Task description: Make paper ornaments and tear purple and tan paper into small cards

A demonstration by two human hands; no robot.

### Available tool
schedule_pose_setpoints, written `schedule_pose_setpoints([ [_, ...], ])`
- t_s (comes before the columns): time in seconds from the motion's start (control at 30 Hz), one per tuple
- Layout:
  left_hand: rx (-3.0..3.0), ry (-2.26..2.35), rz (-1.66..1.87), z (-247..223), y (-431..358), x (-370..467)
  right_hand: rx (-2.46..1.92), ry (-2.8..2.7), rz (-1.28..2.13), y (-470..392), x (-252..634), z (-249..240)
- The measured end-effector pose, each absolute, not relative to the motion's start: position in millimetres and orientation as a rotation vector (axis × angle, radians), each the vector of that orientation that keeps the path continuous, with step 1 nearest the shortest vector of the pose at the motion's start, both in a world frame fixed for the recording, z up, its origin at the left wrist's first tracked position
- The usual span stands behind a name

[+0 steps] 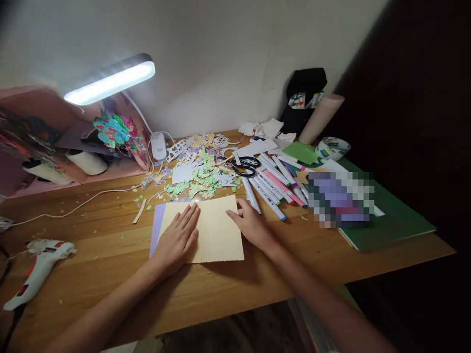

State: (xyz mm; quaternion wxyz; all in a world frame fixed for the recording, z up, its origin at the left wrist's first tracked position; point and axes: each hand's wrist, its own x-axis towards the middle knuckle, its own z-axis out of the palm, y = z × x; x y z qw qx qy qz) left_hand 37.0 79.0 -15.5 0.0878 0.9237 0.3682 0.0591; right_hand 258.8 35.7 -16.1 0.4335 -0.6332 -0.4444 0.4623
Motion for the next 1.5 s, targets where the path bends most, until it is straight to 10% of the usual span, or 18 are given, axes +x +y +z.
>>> schedule_pose_setpoints([
  [1.5,2.691,1.120,0.180,-18,79,38,-1.589,-0.880,1.416,-40,233,7],
])
